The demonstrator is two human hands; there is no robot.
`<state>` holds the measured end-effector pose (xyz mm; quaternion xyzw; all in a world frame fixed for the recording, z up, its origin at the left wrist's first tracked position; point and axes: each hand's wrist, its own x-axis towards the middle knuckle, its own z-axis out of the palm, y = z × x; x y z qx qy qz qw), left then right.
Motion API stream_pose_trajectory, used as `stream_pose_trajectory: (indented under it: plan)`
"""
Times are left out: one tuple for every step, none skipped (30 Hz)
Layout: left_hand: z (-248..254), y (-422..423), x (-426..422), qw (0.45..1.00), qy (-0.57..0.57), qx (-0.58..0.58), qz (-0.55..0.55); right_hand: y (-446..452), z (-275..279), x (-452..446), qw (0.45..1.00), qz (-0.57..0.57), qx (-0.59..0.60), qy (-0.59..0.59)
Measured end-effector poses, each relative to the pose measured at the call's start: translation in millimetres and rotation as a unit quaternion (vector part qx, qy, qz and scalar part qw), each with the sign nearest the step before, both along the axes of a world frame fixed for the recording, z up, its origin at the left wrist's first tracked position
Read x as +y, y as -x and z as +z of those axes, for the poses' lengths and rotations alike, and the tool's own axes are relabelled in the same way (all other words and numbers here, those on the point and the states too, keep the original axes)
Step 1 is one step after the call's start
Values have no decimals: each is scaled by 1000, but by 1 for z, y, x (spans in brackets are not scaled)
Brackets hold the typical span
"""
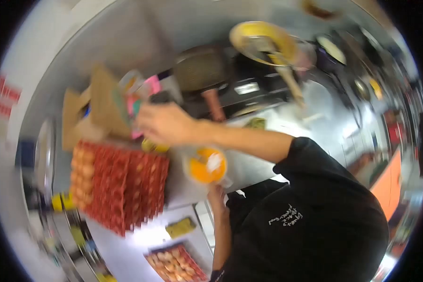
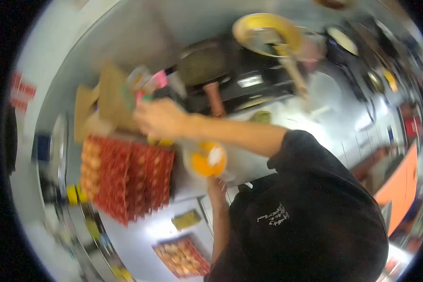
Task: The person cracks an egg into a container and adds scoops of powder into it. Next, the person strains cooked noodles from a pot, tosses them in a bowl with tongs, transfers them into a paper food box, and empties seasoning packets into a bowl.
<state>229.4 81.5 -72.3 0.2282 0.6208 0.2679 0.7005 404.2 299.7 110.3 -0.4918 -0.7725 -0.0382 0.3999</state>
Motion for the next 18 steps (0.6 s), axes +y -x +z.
stream_pose_trajectory:
  plan:
    - [12,-3,-2,999,-2,-8,-47,-8,10,-49,997,5,79,0]
    - [28,-3,-7,999,10,-21,-43,-19,2,-94,995,-5,96,20]
    - [37,-5,-7,999,18,-33,-33,-32,-9,-140,993,-7,114,35]
    - [38,-7,-4,998,15,-36,-56,-42,-20,-188,991,-45,98,84]
    - [38,-11,-1,996,41,-53,-58,-53,-32,-237,984,-78,84,133]
    - [37,-15,2,994,69,-68,-58,-64,-48,-282,973,-107,90,183]
    - [29,-16,1,993,68,-68,-74,-71,-78,-325,969,-155,89,171]
    - [14,-14,2,995,36,-75,-60,-72,-87,-368,938,-202,141,246]
    - [2,-15,3,995,-1,-85,-47,-74,-93,-408,898,-245,192,312]
    - [-7,-13,5,994,-4,-87,-60,-74,-97,-444,873,-290,212,328]
    - [-14,-11,9,994,-19,-93,-57,-73,-100,-475,847,-333,234,343]
    - [-12,-12,8,993,-34,-99,-52,-73,-103,-502,844,-340,239,338]
    - [-10,-12,5,993,-36,-97,-59,-74,-106,-526,817,-378,281,331]
    - [0,-13,0,994,-41,-80,-64,-76,-107,-546,789,-412,322,323]
    - [7,-17,-2,994,-48,-64,-68,-81,-108,-561,789,-413,326,317]
    - [10,-21,-5,994,-54,-64,-69,-88,-108,-574,770,-442,348,301]
    - [12,-21,-8,995,-39,-61,-67,-97,-110,-585,751,-468,370,285]
    - [13,-21,-11,996,-24,-55,-65,-109,-113,-593,744,-483,377,269]
